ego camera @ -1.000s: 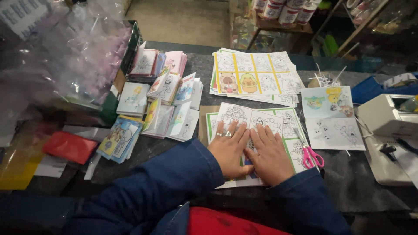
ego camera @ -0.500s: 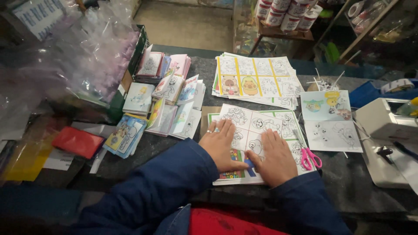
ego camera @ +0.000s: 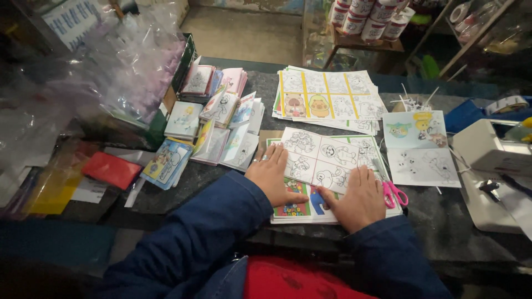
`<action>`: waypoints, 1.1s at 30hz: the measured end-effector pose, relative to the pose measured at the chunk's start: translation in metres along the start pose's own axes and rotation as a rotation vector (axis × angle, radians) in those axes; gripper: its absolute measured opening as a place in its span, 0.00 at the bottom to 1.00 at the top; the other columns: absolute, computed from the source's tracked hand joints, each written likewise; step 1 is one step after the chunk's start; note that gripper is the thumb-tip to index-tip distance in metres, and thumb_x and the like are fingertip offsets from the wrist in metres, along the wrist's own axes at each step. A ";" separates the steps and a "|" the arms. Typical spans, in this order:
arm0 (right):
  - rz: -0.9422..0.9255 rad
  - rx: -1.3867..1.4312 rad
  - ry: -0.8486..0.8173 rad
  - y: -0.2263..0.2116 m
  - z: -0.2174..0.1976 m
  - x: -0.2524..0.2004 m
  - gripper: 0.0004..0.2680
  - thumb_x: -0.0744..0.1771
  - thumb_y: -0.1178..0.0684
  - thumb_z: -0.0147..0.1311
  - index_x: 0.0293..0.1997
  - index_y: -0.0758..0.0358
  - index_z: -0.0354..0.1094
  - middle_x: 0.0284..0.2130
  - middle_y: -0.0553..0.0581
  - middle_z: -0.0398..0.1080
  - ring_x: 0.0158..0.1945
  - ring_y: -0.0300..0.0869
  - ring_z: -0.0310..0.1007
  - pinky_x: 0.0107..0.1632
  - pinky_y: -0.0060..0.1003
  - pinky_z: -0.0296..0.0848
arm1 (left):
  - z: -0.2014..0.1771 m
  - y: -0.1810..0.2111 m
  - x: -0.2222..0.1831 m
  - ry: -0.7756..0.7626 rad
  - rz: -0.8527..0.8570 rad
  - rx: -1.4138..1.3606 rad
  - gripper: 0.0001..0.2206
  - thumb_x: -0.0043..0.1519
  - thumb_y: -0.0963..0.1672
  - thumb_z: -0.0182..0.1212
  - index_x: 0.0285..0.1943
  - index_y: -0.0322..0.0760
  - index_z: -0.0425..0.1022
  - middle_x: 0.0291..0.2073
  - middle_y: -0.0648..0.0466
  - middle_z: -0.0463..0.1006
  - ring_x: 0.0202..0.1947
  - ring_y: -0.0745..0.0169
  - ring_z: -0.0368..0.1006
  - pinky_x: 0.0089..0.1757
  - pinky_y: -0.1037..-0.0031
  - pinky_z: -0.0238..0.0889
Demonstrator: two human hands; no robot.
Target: Assembling small paper booklets by folding and cutting printed sheets.
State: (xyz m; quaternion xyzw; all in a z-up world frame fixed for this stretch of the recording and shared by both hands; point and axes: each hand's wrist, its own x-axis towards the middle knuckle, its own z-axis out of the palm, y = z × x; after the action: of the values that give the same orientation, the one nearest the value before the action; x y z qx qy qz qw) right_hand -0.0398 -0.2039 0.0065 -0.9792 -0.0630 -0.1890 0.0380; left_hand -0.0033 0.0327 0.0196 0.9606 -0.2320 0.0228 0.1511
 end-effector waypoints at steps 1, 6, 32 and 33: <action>0.020 -0.001 -0.001 0.000 0.000 0.000 0.33 0.60 0.25 0.56 0.52 0.75 0.66 0.54 0.73 0.67 0.59 0.61 0.65 0.59 0.52 0.64 | 0.003 -0.001 0.000 0.014 -0.030 -0.033 0.60 0.43 0.68 0.66 0.70 0.18 0.54 0.71 0.29 0.55 0.74 0.36 0.47 0.66 0.53 0.42; 0.035 -0.007 -0.007 -0.002 -0.006 -0.003 0.33 0.61 0.25 0.55 0.51 0.75 0.66 0.51 0.71 0.68 0.57 0.60 0.66 0.57 0.51 0.65 | -0.003 0.009 -0.011 0.048 -0.081 0.033 0.59 0.44 0.68 0.66 0.69 0.18 0.55 0.70 0.32 0.57 0.74 0.38 0.49 0.68 0.50 0.41; -0.281 0.221 -0.200 0.049 0.026 0.018 0.26 0.64 0.37 0.57 0.60 0.70 0.65 0.60 0.70 0.66 0.67 0.59 0.62 0.67 0.48 0.61 | -0.011 -0.030 0.039 -0.136 0.373 0.019 0.37 0.48 0.52 0.74 0.63 0.29 0.67 0.59 0.42 0.72 0.59 0.43 0.69 0.54 0.59 0.64; -0.276 0.220 -0.204 0.049 0.026 0.016 0.26 0.64 0.37 0.57 0.60 0.70 0.65 0.60 0.70 0.66 0.67 0.59 0.62 0.67 0.48 0.61 | -0.006 -0.031 0.039 -0.140 0.376 0.015 0.37 0.48 0.52 0.74 0.63 0.29 0.67 0.59 0.42 0.72 0.59 0.43 0.69 0.54 0.59 0.64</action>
State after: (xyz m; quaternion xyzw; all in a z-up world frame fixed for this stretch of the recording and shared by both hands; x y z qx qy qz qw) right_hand -0.0090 -0.2482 -0.0137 -0.9653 -0.2205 -0.0840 0.1120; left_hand 0.0457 0.0435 0.0208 0.9007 -0.4171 -0.0146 0.1204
